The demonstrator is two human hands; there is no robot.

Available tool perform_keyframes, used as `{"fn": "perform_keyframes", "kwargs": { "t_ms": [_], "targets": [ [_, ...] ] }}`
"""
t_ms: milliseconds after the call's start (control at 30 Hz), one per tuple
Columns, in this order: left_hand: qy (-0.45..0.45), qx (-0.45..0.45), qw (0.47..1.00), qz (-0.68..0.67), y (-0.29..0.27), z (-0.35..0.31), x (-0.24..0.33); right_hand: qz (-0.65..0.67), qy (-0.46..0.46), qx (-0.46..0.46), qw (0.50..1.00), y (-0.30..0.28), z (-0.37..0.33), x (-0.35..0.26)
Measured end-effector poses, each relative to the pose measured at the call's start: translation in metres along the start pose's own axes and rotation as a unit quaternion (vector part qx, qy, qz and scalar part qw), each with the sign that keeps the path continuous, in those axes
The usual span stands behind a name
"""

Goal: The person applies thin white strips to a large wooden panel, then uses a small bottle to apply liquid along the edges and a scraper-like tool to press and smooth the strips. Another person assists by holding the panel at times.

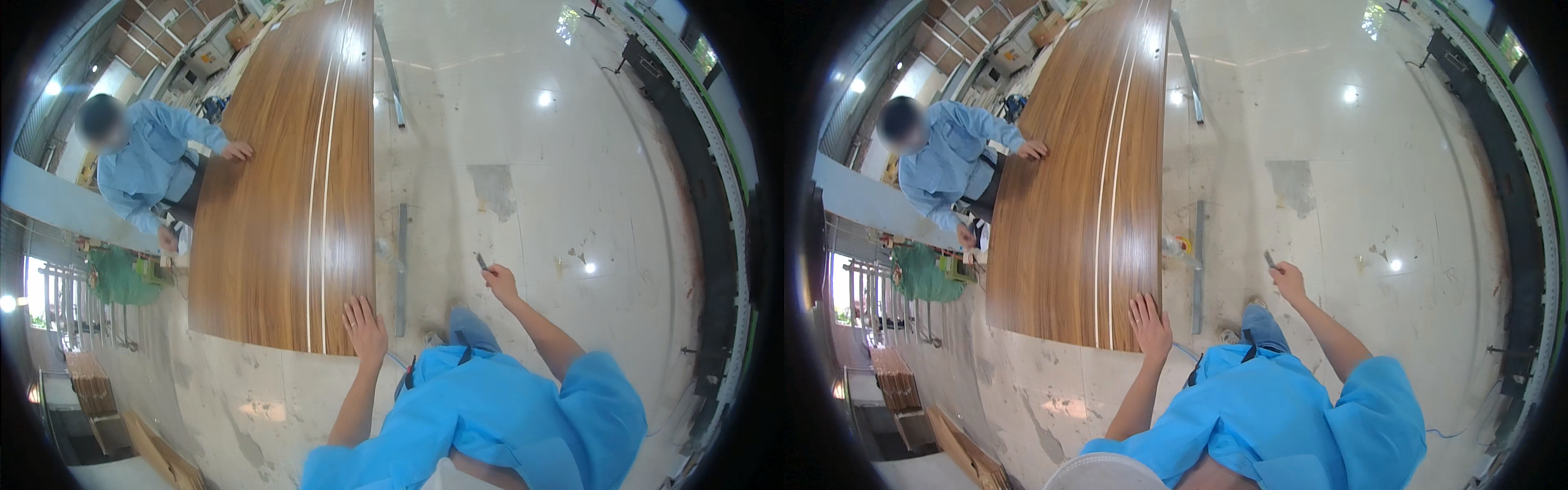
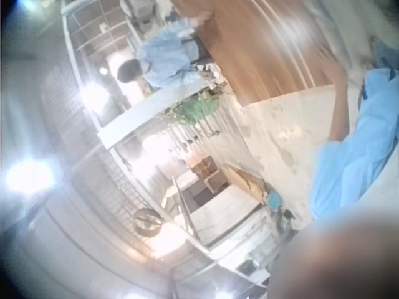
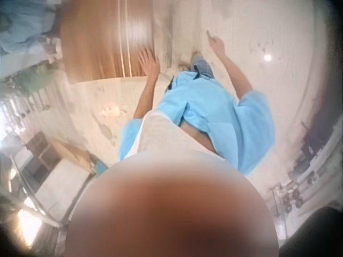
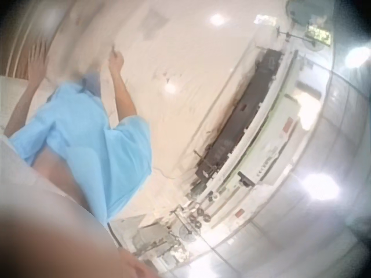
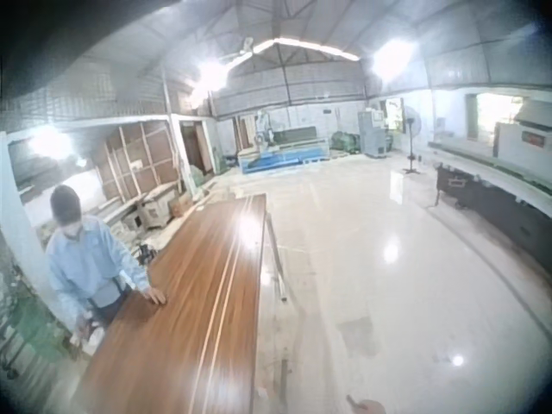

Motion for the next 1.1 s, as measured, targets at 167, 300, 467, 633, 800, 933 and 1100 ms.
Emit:
{"fn": "perform_keyframes", "kwargs": {
  "t_ms": [167,300,467,633,800,933,1100],
  "targets": [
    [-0.005,-0.008,0.993,-0.121,-0.002,0.003,-0.030,0.104,0.098,0.089,0.986,-0.030,-0.017,0.079],
    [-0.380,0.257,0.879,-0.128,-0.006,-0.042,-0.117,0.135,0.200,0.054,0.969,-0.035,-0.015,0.135],
    [-0.489,0.382,0.466,-0.630,0.067,-0.086,-0.133,-0.106,0.193,-0.075,0.973,-0.072,0.036,0.146],
    [-0.464,0.398,0.324,-0.722,0.081,-0.089,-0.090,-0.053,0.159,-0.105,0.980,-0.106,0.158,0.103],
    [-0.475,0.361,0.284,-0.751,0.102,-0.104,-0.036,-0.084,0.084,-0.143,0.983,-0.075,0.280,0.012],
    [-0.456,0.303,0.307,-0.778,0.121,-0.113,-0.014,-0.049,0.016,-0.179,0.983,-0.012,0.310,-0.070],
    [-0.473,0.317,0.363,-0.738,0.112,-0.110,-0.058,-0.001,-0.016,-0.236,0.972,0.077,0.249,-0.134]
  ]
}}
Point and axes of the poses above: each hand's wrist, its own z-axis towards the middle knuckle, its own y-axis out of the palm, x = y × z, the point moved 7 cm from there along z, towards the middle knuckle, and after that the axes turned 5 degrees about -x, right-handed, at the moved point
